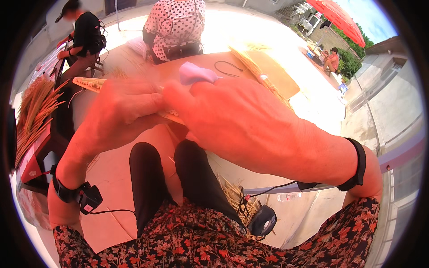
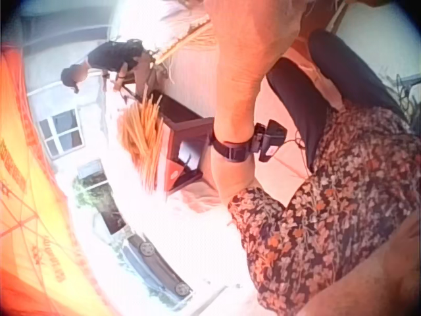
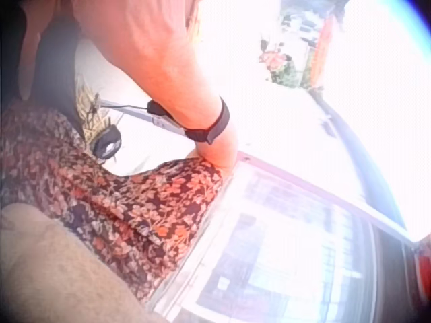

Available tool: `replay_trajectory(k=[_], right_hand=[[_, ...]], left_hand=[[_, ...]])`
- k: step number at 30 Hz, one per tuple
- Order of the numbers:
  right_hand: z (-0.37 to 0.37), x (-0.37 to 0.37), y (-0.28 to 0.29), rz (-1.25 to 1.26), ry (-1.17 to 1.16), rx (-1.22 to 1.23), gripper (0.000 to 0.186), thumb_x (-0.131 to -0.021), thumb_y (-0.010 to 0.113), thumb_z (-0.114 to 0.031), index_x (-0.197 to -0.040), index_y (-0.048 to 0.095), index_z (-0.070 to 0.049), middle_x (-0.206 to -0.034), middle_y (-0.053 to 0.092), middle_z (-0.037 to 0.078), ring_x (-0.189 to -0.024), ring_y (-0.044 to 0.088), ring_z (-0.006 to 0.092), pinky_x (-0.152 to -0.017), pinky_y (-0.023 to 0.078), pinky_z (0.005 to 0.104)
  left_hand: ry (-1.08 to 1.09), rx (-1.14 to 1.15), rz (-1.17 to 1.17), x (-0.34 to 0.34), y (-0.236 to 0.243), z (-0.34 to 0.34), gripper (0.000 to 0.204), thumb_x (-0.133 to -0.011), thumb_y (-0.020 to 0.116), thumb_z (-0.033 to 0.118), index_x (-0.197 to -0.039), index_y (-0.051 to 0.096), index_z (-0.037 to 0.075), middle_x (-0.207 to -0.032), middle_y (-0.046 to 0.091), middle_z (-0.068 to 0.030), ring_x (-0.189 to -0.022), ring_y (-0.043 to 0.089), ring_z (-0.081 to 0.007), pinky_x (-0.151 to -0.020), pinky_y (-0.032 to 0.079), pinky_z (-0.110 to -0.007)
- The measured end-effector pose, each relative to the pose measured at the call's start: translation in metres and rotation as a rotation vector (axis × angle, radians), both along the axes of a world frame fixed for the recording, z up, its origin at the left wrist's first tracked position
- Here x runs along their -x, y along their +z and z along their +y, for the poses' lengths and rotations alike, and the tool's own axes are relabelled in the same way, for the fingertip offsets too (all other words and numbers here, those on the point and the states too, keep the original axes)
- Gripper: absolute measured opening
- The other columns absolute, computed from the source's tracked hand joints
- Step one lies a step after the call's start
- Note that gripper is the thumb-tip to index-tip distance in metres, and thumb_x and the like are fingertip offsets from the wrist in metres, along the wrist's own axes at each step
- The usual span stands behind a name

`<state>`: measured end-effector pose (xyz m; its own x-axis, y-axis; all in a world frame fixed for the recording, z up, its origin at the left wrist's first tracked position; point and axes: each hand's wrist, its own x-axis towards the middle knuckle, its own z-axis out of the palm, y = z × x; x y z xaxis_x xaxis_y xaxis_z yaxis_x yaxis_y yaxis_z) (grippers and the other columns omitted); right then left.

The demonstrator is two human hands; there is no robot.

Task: The person is weaving a bamboo mat by hand, using a needle and white thread to stitch bamboo strips together. They repeatedly pass the needle through the strips and pull the thread tight to secure the structure.

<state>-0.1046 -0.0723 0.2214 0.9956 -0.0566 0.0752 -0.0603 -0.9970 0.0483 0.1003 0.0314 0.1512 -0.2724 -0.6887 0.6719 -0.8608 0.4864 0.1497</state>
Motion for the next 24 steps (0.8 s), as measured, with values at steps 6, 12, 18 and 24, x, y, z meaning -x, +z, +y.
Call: replay_trajectory(k=[6, 12, 18, 24], right_hand=[[-0.013, 0.005, -0.022, -0.160, 0.039, -0.034, 0.060, -0.077, 0.076, -0.001, -0.128, 0.044, -0.004, -0.123, 0.059, 0.024, -0.093, 0.063, 0.0467, -0.076, 0.052, 0.0483], [-0.017, 0.001, -0.039, -0.205, 0.130, 0.069, 0.055, -0.083, 0.065, 0.000, -0.135, 0.049, -0.004, -0.110, 0.067, 0.019, -0.105, 0.066, 0.0367, -0.087, 0.052, 0.0444], [-0.030, 0.003, -0.051, -0.254, 0.076, 0.187, 0.055, -0.084, 0.065, -0.004, -0.137, 0.053, -0.006, -0.107, 0.071, 0.010, -0.107, 0.066, 0.0300, -0.098, 0.050, 0.0431], [0.009, 0.065, -0.114, -0.580, 0.125, -0.248, 0.023, -0.082, 0.072, -0.006, -0.105, 0.069, -0.007, -0.098, 0.069, 0.004, -0.084, 0.068, 0.0224, -0.081, 0.056, 0.0408]], left_hand=[[0.021, 0.048, 0.043, 0.011, -0.015, -0.007, 0.021, -0.074, 0.078, 0.013, -0.094, 0.073, 0.010, -0.080, 0.068, -0.0043, -0.074, 0.067, -0.0263, -0.061, 0.051, -0.039], [0.056, 0.046, 0.030, 0.013, -0.017, -0.008, 0.019, -0.076, 0.076, 0.014, -0.094, 0.072, 0.010, -0.080, 0.067, -0.0041, -0.072, 0.066, -0.0268, -0.061, 0.052, -0.039], [0.155, 0.097, 0.034, 0.020, -0.032, -0.023, 0.018, -0.076, 0.075, 0.013, -0.094, 0.071, 0.012, -0.083, 0.067, -0.0019, -0.075, 0.066, -0.0232, -0.061, 0.053, -0.036], [0.260, 0.059, -0.003, 0.038, -0.077, -0.005, 0.030, -0.072, 0.072, 0.010, -0.102, 0.072, 0.010, -0.096, 0.071, -0.0042, -0.084, 0.069, -0.0222, -0.067, 0.057, -0.033]])
